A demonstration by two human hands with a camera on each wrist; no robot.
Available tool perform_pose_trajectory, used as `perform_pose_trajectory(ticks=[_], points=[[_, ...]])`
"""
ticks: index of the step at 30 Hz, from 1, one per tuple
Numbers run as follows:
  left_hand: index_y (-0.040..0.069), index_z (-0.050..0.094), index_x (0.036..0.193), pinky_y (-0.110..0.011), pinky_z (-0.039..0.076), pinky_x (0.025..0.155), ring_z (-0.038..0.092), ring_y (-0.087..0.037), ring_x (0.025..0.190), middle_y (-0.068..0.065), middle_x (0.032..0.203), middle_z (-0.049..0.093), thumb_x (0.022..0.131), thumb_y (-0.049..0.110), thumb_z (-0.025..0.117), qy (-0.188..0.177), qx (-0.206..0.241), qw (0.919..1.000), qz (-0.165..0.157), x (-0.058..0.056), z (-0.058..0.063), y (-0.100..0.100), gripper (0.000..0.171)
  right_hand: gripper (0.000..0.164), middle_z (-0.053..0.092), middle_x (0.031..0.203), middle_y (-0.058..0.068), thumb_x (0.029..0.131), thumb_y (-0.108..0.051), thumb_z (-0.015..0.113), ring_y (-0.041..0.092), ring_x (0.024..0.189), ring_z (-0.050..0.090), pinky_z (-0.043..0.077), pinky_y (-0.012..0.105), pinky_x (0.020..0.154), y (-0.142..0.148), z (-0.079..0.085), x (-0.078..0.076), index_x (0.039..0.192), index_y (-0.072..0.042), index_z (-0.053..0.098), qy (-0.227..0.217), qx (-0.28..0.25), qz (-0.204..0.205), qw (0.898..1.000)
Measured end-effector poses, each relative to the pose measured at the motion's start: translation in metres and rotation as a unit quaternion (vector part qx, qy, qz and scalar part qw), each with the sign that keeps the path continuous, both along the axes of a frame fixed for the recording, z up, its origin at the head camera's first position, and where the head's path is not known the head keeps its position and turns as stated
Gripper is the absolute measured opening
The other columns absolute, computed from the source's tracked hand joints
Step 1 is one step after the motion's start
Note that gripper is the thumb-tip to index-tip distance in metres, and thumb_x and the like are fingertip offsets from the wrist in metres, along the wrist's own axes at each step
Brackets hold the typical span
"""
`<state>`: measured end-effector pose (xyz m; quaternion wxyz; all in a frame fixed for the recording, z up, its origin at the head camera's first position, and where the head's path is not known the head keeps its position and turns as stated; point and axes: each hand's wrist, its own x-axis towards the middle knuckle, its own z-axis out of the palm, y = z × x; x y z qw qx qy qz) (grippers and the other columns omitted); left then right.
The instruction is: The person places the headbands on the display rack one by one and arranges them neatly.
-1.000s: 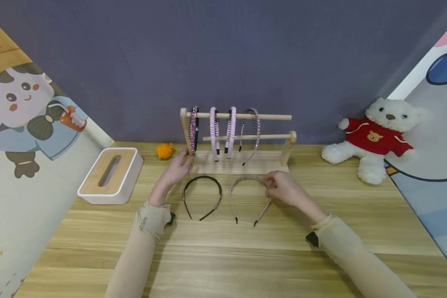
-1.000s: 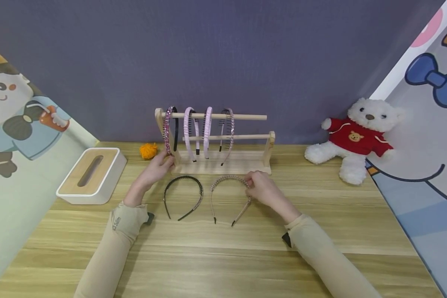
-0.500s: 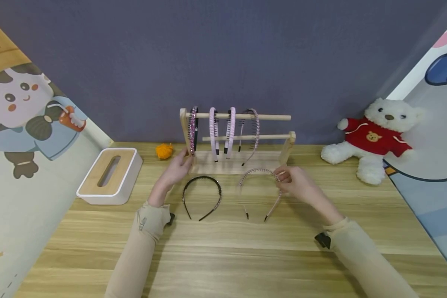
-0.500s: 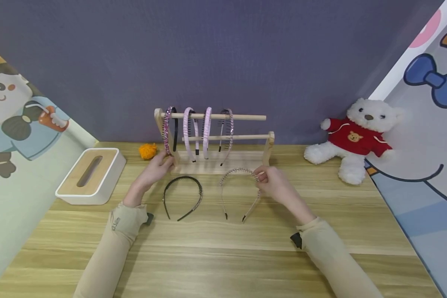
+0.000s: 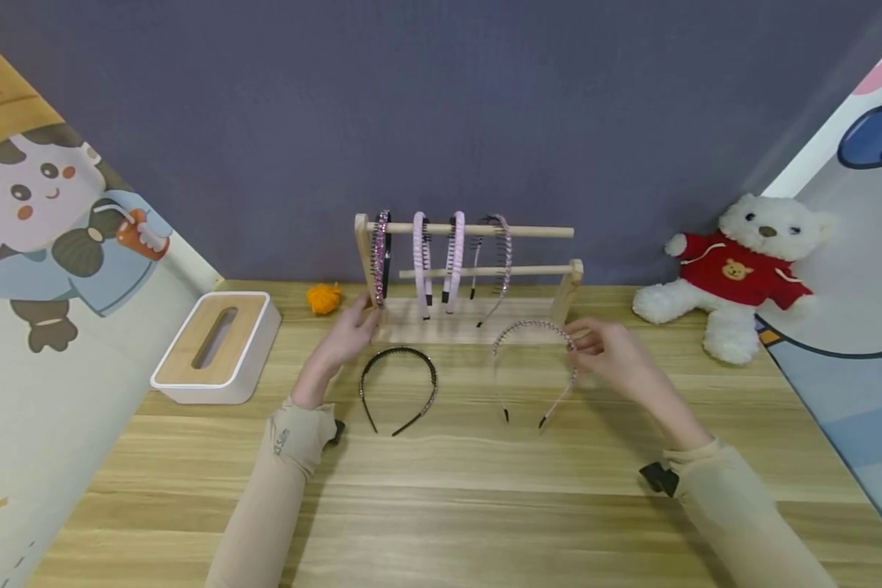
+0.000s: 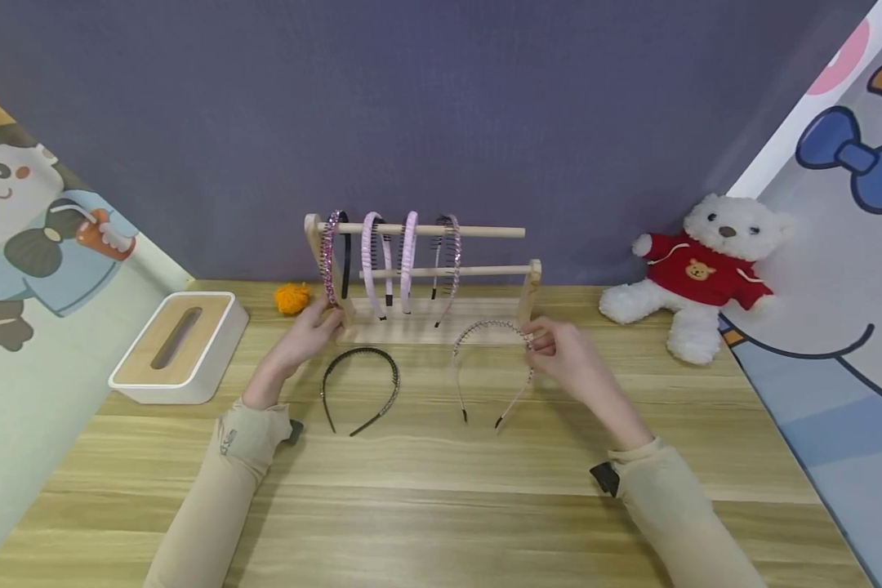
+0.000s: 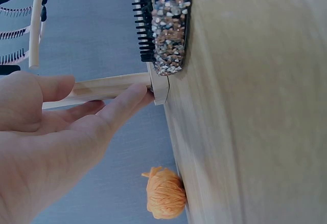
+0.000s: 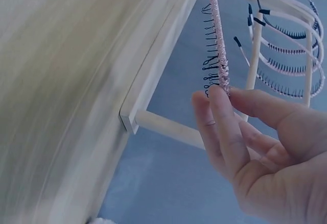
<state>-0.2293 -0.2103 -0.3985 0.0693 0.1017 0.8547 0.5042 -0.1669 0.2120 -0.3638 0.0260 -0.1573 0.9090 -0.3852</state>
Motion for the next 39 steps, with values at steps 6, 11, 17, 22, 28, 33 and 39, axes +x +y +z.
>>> perform_pose_trajectory(ticks=[6,11,17,22,28,33,39], points=[[-0.001,0.023,0.168,-0.060,0.044,0.112,0.049,-0.048,0.138,-0.031,0.165,0.035,0.117,0.020,0.041,0.000,0.002,1.0000,-0.001,-0.001,0.000,0.000,0.058,0.036,0.075,0.103,0.028,0.095,0.008,0.074,0.041,0.092,0.074,0.058,0.023,0.067,0.009,0.006,0.003,0.128,0.015,0.064,0.006,-0.020,-0.015,1.000],[-0.003,0.024,0.167,-0.060,0.044,0.111,0.050,-0.048,0.135,-0.033,0.164,0.035,0.117,0.019,0.040,0.004,0.006,1.0000,-0.003,-0.001,-0.001,-0.001,0.057,0.034,0.076,0.101,0.028,0.093,0.011,0.075,0.041,0.089,0.075,0.058,0.021,0.065,0.014,0.012,0.006,0.125,0.014,0.066,0.037,-0.031,-0.025,0.999],[-0.001,0.024,0.168,-0.042,0.053,0.079,0.056,-0.026,0.087,-0.031,0.162,0.040,0.117,0.019,0.041,0.007,0.002,1.0000,-0.002,-0.001,-0.002,0.000,0.058,0.035,0.076,0.101,0.026,0.093,0.009,0.077,0.038,0.088,0.075,0.058,0.021,0.065,0.021,0.018,0.010,0.126,0.012,0.067,0.046,-0.025,-0.037,0.998],[-0.002,0.023,0.168,-0.033,0.046,0.067,0.047,-0.017,0.074,-0.031,0.161,0.041,0.116,0.018,0.042,0.006,0.006,1.0000,-0.003,0.000,-0.001,0.000,0.058,0.036,0.076,0.103,0.025,0.094,0.005,0.080,0.040,0.091,0.074,0.058,0.021,0.065,0.025,0.026,0.014,0.128,0.008,0.068,0.057,-0.007,-0.056,0.997],[-0.002,0.022,0.168,-0.048,0.052,0.093,0.059,-0.036,0.107,-0.031,0.163,0.038,0.117,0.018,0.041,0.004,0.009,1.0000,-0.002,0.000,-0.001,0.001,0.058,0.036,0.077,0.103,0.023,0.094,0.002,0.081,0.040,0.093,0.075,0.056,0.018,0.065,0.028,0.036,0.019,0.128,0.007,0.068,0.077,0.012,-0.072,0.994],[-0.003,0.022,0.168,-0.039,0.050,0.075,0.053,-0.027,0.085,-0.032,0.160,0.042,0.117,0.017,0.041,0.006,0.000,1.0000,0.000,-0.001,-0.002,0.000,0.058,0.039,0.076,0.102,0.021,0.093,-0.001,0.083,0.041,0.093,0.074,0.054,0.017,0.065,0.032,0.039,0.021,0.128,0.006,0.068,0.087,0.020,-0.073,0.993],[-0.002,0.019,0.169,-0.037,0.048,0.074,0.050,-0.021,0.081,-0.031,0.163,0.038,0.117,0.018,0.041,0.006,0.003,1.0000,-0.003,-0.001,-0.002,-0.001,0.060,0.040,0.076,0.099,0.020,0.090,0.003,0.085,0.035,0.087,0.073,0.052,0.014,0.064,0.038,0.042,0.024,0.125,0.006,0.067,0.112,0.018,-0.073,0.991]])
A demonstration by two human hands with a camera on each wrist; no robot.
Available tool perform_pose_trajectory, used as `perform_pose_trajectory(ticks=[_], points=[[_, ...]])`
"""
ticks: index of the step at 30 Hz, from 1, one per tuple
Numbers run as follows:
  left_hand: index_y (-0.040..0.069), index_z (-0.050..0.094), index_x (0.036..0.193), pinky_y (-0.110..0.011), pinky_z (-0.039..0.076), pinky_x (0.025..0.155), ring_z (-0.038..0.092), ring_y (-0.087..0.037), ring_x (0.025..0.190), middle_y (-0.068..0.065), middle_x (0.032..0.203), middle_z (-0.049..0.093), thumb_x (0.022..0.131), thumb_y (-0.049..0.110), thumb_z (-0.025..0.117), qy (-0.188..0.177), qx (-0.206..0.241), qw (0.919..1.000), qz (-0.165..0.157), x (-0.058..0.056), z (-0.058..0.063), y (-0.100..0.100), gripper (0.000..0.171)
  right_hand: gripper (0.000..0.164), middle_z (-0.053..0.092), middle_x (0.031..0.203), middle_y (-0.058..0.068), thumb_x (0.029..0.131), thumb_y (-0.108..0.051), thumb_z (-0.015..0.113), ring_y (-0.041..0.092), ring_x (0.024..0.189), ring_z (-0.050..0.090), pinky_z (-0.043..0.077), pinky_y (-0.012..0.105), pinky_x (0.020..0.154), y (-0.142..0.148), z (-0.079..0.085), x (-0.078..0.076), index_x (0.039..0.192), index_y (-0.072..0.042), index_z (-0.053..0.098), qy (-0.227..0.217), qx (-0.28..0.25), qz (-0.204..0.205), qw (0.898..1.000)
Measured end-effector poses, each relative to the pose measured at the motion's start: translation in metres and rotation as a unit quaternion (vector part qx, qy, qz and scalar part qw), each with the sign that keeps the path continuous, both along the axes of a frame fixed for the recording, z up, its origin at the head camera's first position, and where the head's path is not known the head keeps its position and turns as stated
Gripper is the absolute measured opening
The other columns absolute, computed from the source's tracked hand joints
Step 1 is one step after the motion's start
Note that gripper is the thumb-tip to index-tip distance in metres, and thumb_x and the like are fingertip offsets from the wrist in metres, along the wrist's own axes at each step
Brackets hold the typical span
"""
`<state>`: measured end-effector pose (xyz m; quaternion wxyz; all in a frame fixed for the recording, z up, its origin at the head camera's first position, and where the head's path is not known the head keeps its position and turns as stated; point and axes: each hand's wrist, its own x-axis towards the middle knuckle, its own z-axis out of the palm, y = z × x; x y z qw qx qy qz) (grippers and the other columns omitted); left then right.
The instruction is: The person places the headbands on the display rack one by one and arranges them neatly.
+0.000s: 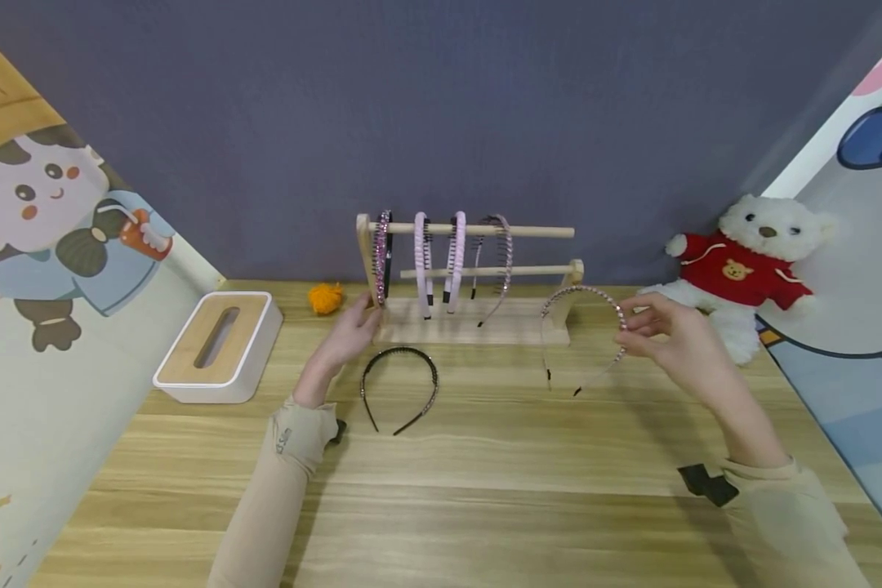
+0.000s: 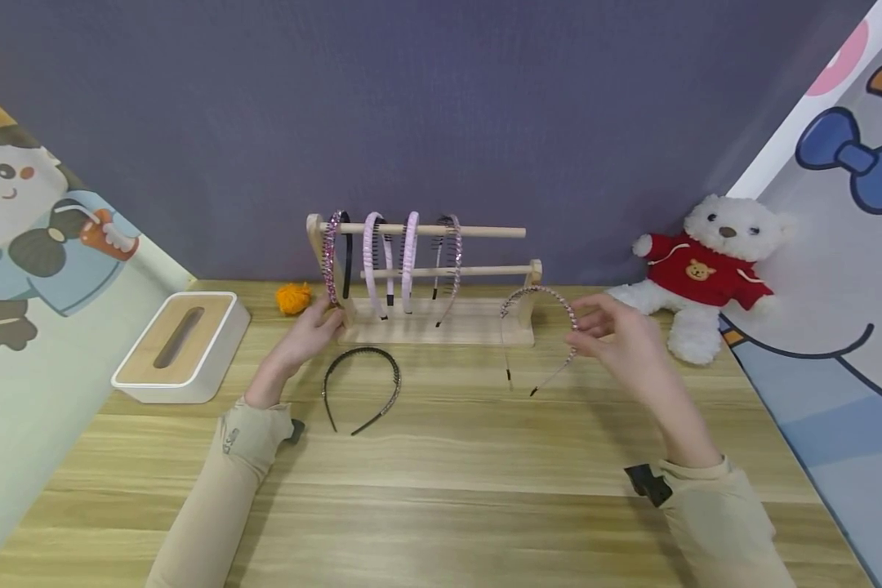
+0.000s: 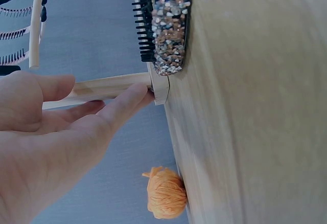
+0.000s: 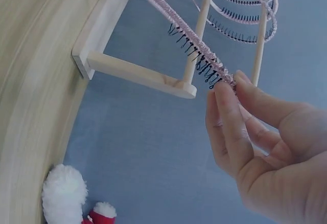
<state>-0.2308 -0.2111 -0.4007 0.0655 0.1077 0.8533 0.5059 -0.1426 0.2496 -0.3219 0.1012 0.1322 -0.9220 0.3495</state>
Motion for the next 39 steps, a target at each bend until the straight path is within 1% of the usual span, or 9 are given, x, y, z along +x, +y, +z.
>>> perform_pose_trajectory(ticks=[4,11,19,22,26,29,32,36,39], points=[[-0.001,0.018,0.169,-0.033,0.044,0.063,0.040,-0.015,0.067,-0.031,0.163,0.038,0.117,0.018,0.041,-0.003,0.003,1.0000,-0.002,0.000,0.000,0.000,0.060,0.043,0.076,0.097,0.021,0.087,0.003,0.087,0.037,0.085,0.074,0.051,0.011,0.063,0.003,0.002,0.002,0.125,0.005,0.066,0.011,0.004,-0.007,1.000],[-0.002,0.018,0.169,-0.044,0.050,0.088,0.055,-0.037,0.107,-0.030,0.166,0.034,0.117,0.020,0.040,-0.004,-0.006,1.0000,-0.001,0.000,-0.001,0.001,0.060,0.046,0.074,0.101,0.021,0.089,-0.001,0.087,0.038,0.089,0.073,0.050,0.011,0.063,0.005,0.004,0.007,0.127,0.004,0.062,-0.004,0.008,-0.027,1.000],[-0.003,0.018,0.168,-0.030,0.043,0.059,0.041,-0.015,0.066,-0.032,0.160,0.042,0.117,0.019,0.041,-0.001,-0.002,1.0000,0.000,0.001,0.001,0.001,0.061,0.049,0.073,0.100,0.019,0.089,-0.003,0.088,-0.004,0.080,0.063,0.048,0.008,0.066,0.008,0.011,0.011,0.129,0.003,0.060,0.021,0.009,-0.031,0.999],[-0.005,0.018,0.168,-0.044,0.054,0.085,0.059,-0.028,0.094,-0.033,0.164,0.036,0.117,0.019,0.040,0.000,-0.010,1.0000,0.001,0.000,0.000,0.001,0.060,0.050,0.072,0.100,0.020,0.089,-0.002,0.088,-0.012,0.079,0.059,0.048,0.007,0.067,0.008,0.012,0.011,0.130,0.005,0.059,0.026,0.002,-0.032,0.999],[-0.009,0.017,0.166,-0.062,0.034,0.119,0.041,-0.049,0.144,-0.036,0.166,0.029,0.117,0.018,0.038,-0.008,-0.005,1.0000,0.000,0.004,0.007,0.004,0.059,0.051,0.072,0.100,0.021,0.090,-0.003,0.088,-0.013,0.079,0.057,0.047,0.006,0.068,0.009,0.015,0.012,0.130,0.005,0.057,0.032,-0.002,-0.045,0.998],[-0.013,0.018,0.164,-0.064,0.029,0.121,0.033,-0.054,0.149,-0.039,0.165,0.028,0.117,0.013,0.037,-0.019,-0.005,0.9998,-0.002,0.013,0.022,0.008,0.057,0.052,0.072,0.100,0.020,0.089,-0.006,0.089,-0.016,0.079,0.055,0.045,0.005,0.069,0.010,0.018,0.012,0.130,0.004,0.057,0.042,0.001,-0.058,0.997],[-0.015,0.018,0.163,-0.063,0.038,0.115,0.042,-0.057,0.139,-0.040,0.164,0.028,0.116,0.010,0.037,-0.024,-0.007,0.9997,-0.002,0.016,0.029,0.011,0.056,0.053,0.071,0.100,0.019,0.089,-0.006,0.089,-0.018,0.080,0.053,0.041,0.005,0.072,0.010,0.021,0.012,0.130,0.003,0.057,0.060,0.005,-0.068,0.996],[-0.011,0.017,0.165,-0.061,0.045,0.102,0.050,-0.054,0.122,-0.038,0.165,0.029,0.117,0.013,0.037,-0.020,-0.003,0.9998,0.000,0.011,0.019,0.008,0.057,0.052,0.070,0.101,0.017,0.091,-0.005,0.088,-0.018,0.082,0.051,0.040,0.013,0.076,0.008,0.025,0.012,0.133,0.002,0.057,0.068,0.004,-0.081,0.994],[-0.007,0.017,0.167,-0.061,0.041,0.112,0.047,-0.050,0.135,-0.035,0.166,0.029,0.117,0.017,0.038,-0.011,-0.003,0.9999,0.001,0.006,0.009,0.004,0.059,0.052,0.068,0.104,0.016,0.093,-0.006,0.086,-0.018,0.084,0.051,0.041,0.017,0.077,0.006,0.027,0.010,0.134,0.001,0.056,0.065,0.000,-0.086,0.994]])
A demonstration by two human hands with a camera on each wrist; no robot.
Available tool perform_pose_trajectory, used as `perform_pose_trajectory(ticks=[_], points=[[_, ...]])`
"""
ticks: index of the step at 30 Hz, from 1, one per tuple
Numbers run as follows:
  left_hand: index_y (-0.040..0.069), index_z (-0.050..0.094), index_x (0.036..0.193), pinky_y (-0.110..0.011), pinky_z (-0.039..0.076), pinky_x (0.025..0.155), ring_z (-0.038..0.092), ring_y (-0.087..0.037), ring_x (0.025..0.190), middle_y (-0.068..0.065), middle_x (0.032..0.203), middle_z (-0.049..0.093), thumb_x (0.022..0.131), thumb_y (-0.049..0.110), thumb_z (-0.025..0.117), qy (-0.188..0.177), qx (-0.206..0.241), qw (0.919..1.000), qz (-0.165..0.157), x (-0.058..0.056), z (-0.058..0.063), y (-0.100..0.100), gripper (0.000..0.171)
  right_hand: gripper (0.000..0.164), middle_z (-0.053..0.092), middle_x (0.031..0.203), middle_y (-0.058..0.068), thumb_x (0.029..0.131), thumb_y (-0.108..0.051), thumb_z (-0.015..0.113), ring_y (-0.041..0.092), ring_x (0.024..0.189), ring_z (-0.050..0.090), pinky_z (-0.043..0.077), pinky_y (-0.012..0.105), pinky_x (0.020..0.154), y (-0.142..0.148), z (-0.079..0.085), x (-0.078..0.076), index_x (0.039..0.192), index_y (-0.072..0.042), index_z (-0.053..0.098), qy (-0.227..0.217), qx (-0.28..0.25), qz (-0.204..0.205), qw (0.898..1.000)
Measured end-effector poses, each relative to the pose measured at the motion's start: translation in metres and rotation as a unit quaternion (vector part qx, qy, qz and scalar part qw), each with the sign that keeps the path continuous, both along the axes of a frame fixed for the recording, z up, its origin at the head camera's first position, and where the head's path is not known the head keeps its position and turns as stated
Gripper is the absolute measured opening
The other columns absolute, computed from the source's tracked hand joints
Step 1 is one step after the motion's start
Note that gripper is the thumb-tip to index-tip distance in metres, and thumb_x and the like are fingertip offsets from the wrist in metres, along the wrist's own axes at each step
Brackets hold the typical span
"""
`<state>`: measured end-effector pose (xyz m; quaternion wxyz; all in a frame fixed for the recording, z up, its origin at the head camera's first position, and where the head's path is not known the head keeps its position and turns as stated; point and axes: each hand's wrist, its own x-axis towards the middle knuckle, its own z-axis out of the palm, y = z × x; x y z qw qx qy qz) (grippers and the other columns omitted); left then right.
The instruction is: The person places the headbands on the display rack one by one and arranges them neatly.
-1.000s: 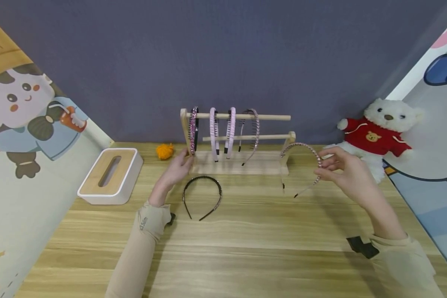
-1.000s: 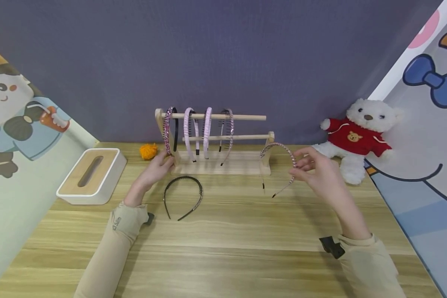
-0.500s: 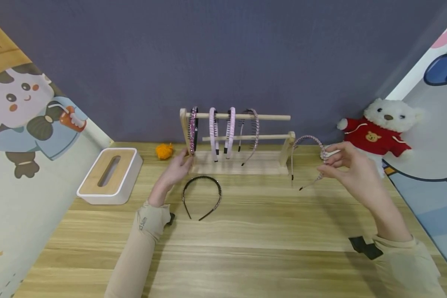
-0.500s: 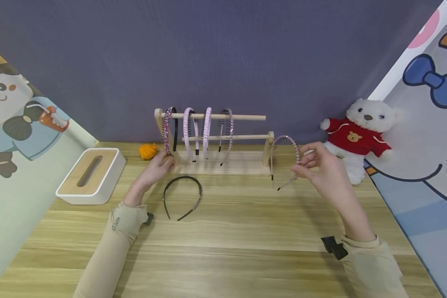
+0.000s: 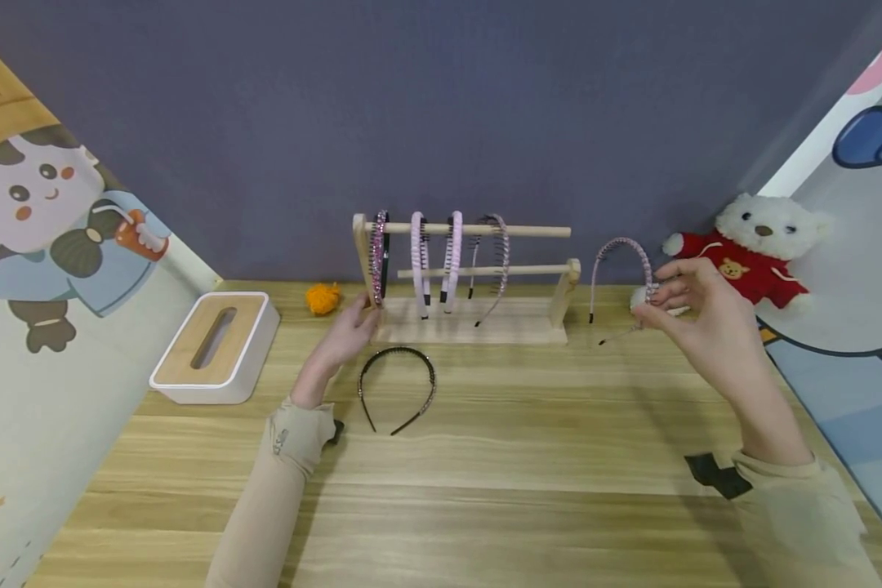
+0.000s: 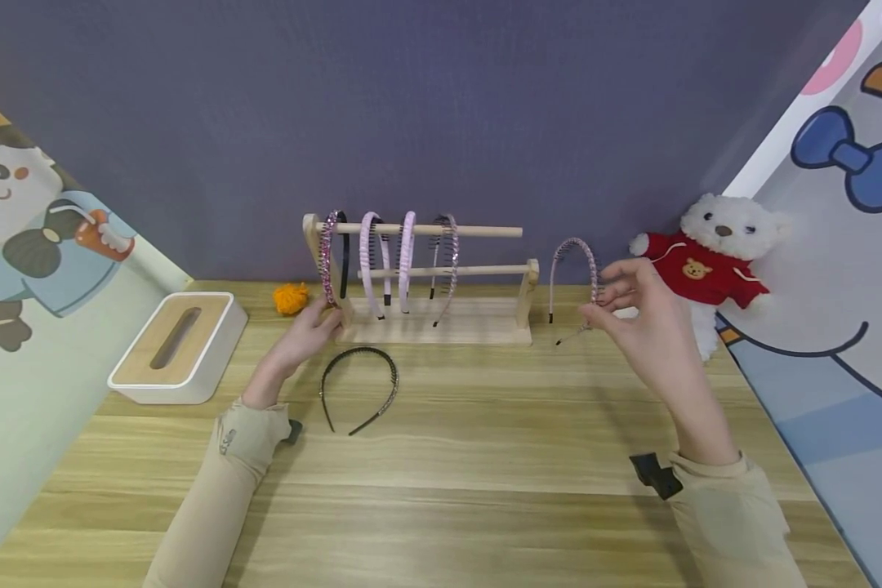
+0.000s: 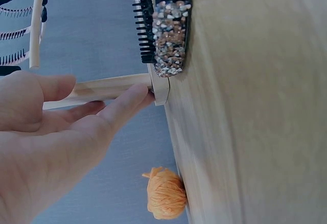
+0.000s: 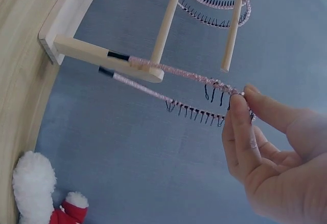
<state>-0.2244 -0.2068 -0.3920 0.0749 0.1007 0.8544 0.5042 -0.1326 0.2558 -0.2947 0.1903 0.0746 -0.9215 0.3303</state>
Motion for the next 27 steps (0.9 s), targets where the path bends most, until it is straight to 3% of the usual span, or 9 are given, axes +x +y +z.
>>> perform_pose_trajectory(ticks=[3,8,10,14,15,19,27], points=[[-0.003,0.018,0.168,-0.061,0.039,0.115,0.045,-0.047,0.140,-0.032,0.167,0.030,0.117,0.021,0.040,0.004,-0.002,1.0000,0.000,-0.002,-0.004,-0.002,0.060,0.052,0.068,0.105,0.016,0.094,-0.007,0.085,-0.017,0.084,0.051,0.040,0.021,0.077,-0.002,0.002,-0.002,0.135,0.001,0.055,-0.002,-0.002,-0.002,1.000],[-0.005,0.018,0.168,-0.058,0.045,0.104,0.050,-0.045,0.128,-0.033,0.166,0.031,0.117,0.020,0.040,0.002,-0.004,1.0000,0.001,-0.002,-0.004,-0.002,0.060,0.053,0.066,0.106,0.015,0.093,-0.006,0.085,-0.015,0.087,0.052,0.040,0.016,0.079,-0.005,0.006,-0.005,0.135,0.002,0.054,0.009,-0.011,-0.002,1.000],[-0.009,0.019,0.166,-0.054,0.049,0.093,0.054,-0.042,0.110,-0.036,0.164,0.032,0.117,0.016,0.039,0.001,-0.005,1.0000,0.001,0.001,0.003,0.001,0.059,0.054,0.064,0.105,0.014,0.091,-0.002,0.086,-0.013,0.087,0.053,0.040,0.013,0.080,-0.007,0.008,-0.007,0.134,0.003,0.054,0.023,-0.017,0.003,1.000],[-0.009,0.018,0.166,-0.050,0.048,0.086,0.055,-0.041,0.105,-0.037,0.164,0.032,0.117,0.016,0.039,0.000,-0.007,1.0000,0.001,0.000,0.002,0.000,0.059,0.054,0.064,0.103,0.015,0.089,0.003,0.086,-0.013,0.086,0.053,0.040,0.010,0.080,-0.011,0.012,-0.012,0.132,0.004,0.053,0.048,-0.024,0.012,0.998],[-0.008,0.020,0.166,-0.050,0.048,0.086,0.055,-0.041,0.105,-0.036,0.164,0.033,0.117,0.017,0.040,0.002,-0.007,1.0000,0.001,0.000,0.001,-0.001,0.059,0.054,0.064,0.103,0.016,0.089,0.004,0.086,-0.013,0.085,0.053,0.040,0.009,0.081,-0.012,0.012,-0.013,0.132,0.004,0.053,0.052,-0.025,0.013,0.998],[-0.004,0.021,0.168,-0.056,0.045,0.106,0.050,-0.043,0.129,-0.031,0.166,0.033,0.117,0.021,0.041,0.003,-0.008,1.0000,0.001,-0.003,-0.006,-0.004,0.060,0.055,0.064,0.103,0.017,0.088,0.006,0.085,-0.014,0.084,0.052,0.039,0.009,0.082,-0.016,0.015,-0.016,0.132,0.004,0.053,0.055,-0.026,0.011,0.998],[-0.002,0.020,0.168,-0.061,0.039,0.116,0.043,-0.048,0.145,-0.031,0.167,0.032,0.117,0.019,0.041,0.003,0.003,1.0000,-0.002,-0.003,-0.007,-0.004,0.060,0.053,0.064,0.102,0.016,0.089,0.005,0.085,-0.013,0.083,0.053,0.040,0.011,0.078,-0.024,0.020,-0.021,0.131,0.004,0.053,0.068,-0.030,0.020,0.997]])
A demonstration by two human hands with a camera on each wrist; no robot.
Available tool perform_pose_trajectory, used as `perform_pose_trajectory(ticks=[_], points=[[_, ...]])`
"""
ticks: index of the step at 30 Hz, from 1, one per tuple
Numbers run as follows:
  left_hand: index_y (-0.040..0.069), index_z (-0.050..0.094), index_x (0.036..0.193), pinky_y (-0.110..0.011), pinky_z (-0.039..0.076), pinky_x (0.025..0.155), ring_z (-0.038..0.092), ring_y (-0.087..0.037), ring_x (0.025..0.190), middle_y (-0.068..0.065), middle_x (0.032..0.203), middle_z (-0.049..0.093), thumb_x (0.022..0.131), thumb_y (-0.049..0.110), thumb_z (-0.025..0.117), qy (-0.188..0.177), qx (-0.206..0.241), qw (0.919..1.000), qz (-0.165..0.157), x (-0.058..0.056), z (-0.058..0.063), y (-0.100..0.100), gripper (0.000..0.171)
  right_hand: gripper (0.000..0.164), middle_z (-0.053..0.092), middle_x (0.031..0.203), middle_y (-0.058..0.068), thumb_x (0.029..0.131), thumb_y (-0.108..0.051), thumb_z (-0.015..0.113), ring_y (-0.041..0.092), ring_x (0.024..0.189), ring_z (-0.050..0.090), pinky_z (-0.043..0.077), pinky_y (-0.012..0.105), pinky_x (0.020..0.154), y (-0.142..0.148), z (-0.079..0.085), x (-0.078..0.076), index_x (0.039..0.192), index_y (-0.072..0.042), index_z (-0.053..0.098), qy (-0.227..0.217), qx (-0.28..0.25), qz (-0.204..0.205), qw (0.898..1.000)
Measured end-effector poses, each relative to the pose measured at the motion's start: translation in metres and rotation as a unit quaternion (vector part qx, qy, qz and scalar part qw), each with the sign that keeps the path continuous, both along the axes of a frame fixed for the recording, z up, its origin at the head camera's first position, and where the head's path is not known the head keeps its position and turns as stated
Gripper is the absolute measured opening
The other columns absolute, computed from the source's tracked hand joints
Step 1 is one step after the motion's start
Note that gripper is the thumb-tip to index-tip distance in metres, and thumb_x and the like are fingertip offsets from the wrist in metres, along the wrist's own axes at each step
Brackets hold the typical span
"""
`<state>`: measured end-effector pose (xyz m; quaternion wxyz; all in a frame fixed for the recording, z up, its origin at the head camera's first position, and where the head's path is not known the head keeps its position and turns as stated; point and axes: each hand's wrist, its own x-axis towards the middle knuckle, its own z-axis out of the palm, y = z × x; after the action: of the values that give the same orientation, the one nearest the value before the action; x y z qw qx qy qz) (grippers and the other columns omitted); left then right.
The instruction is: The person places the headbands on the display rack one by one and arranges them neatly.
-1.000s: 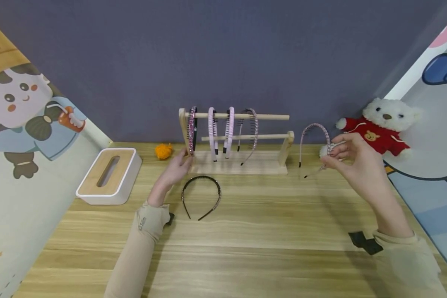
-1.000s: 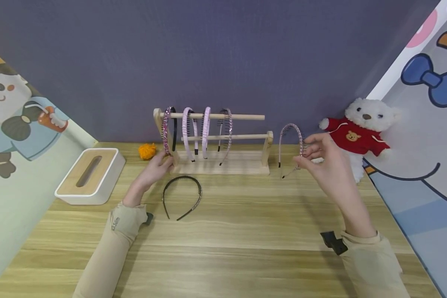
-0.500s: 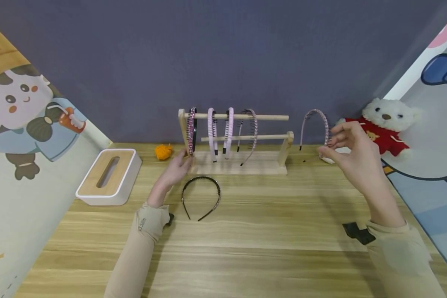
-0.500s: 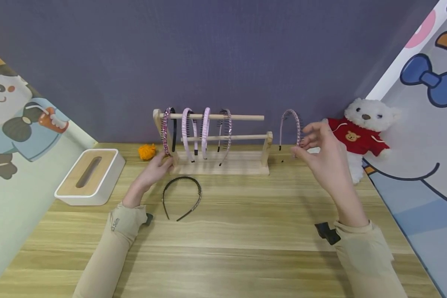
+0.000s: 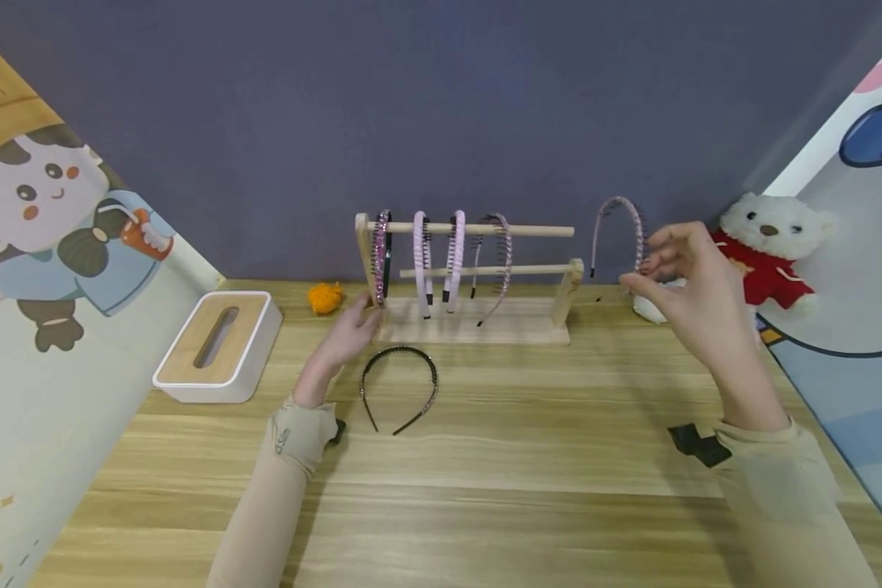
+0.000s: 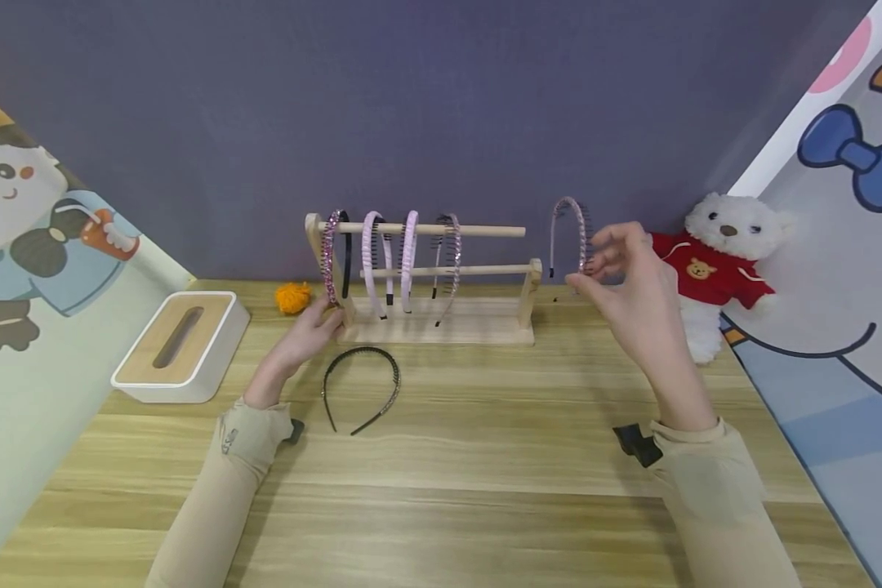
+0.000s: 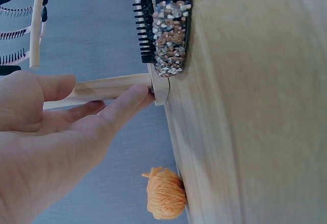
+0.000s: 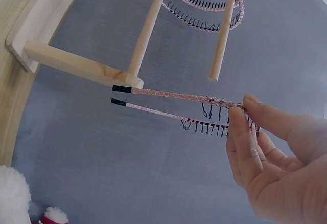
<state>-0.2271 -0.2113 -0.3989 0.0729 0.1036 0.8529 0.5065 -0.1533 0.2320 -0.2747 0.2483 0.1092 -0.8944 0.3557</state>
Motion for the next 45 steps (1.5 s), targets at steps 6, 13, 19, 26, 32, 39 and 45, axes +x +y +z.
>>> perform_pose_trajectory(ticks=[6,13,19,26,32,39,45], points=[[-0.002,0.021,0.168,-0.061,0.033,0.120,0.036,-0.049,0.150,-0.031,0.166,0.033,0.117,0.019,0.041,-0.001,0.002,1.0000,0.001,-0.001,0.000,0.001,0.059,0.052,0.064,0.102,0.017,0.091,0.004,0.084,-0.011,0.085,0.053,0.041,0.012,0.081,-0.005,0.005,-0.003,0.132,0.003,0.053,0.002,-0.002,0.001,1.000],[-0.004,0.024,0.167,-0.062,0.032,0.121,0.035,-0.050,0.150,-0.031,0.166,0.033,0.117,0.020,0.041,0.001,-0.002,1.0000,0.000,-0.003,-0.001,0.002,0.058,0.051,0.064,0.102,0.016,0.091,0.004,0.084,-0.013,0.086,0.052,0.040,0.013,0.082,-0.010,0.010,-0.006,0.132,0.004,0.053,0.011,-0.004,0.004,1.000],[-0.004,0.024,0.166,-0.061,0.032,0.121,0.036,-0.049,0.150,-0.031,0.166,0.033,0.117,0.021,0.042,0.004,-0.005,1.0000,-0.003,-0.004,0.000,0.002,0.058,0.052,0.065,0.104,0.016,0.092,0.000,0.084,-0.013,0.087,0.053,0.040,0.016,0.080,-0.016,0.014,-0.008,0.134,0.003,0.053,0.007,0.000,0.006,1.000],[-0.005,0.024,0.166,-0.062,0.029,0.122,0.032,-0.049,0.152,-0.032,0.166,0.033,0.117,0.022,0.042,0.005,-0.014,0.9999,-0.001,-0.003,0.000,0.003,0.059,0.052,0.065,0.105,0.016,0.093,-0.001,0.084,-0.012,0.086,0.052,0.040,0.016,0.079,-0.023,0.018,-0.009,0.134,0.004,0.053,0.011,0.006,0.009,1.000],[-0.004,0.020,0.168,-0.061,0.028,0.123,0.029,-0.048,0.154,-0.030,0.168,0.031,0.117,0.022,0.041,0.001,-0.008,1.0000,-0.001,-0.002,0.002,0.004,0.061,0.052,0.065,0.105,0.016,0.093,-0.003,0.084,-0.010,0.087,0.053,0.041,0.018,0.080,-0.029,0.019,-0.010,0.134,0.004,0.053,0.018,0.000,0.018,1.000],[-0.005,0.022,0.167,-0.061,0.029,0.122,0.031,-0.048,0.153,-0.031,0.167,0.032,0.117,0.022,0.041,0.005,-0.015,0.9999,-0.001,-0.002,0.002,0.003,0.060,0.050,0.068,0.105,0.015,0.095,-0.007,0.084,0.024,0.095,0.069,0.042,0.025,0.078,-0.041,0.017,-0.014,0.133,0.001,0.053,0.009,0.000,0.024,1.000],[-0.005,0.022,0.167,-0.061,0.029,0.122,0.033,-0.048,0.152,-0.031,0.167,0.032,0.117,0.023,0.041,0.003,-0.014,0.9999,0.001,-0.001,0.001,0.001,0.060,0.047,0.069,0.104,0.017,0.095,-0.006,0.083,0.035,0.096,0.071,0.043,0.024,0.075,-0.053,0.011,-0.019,0.130,0.003,0.053,0.017,0.007,0.046,0.999]])
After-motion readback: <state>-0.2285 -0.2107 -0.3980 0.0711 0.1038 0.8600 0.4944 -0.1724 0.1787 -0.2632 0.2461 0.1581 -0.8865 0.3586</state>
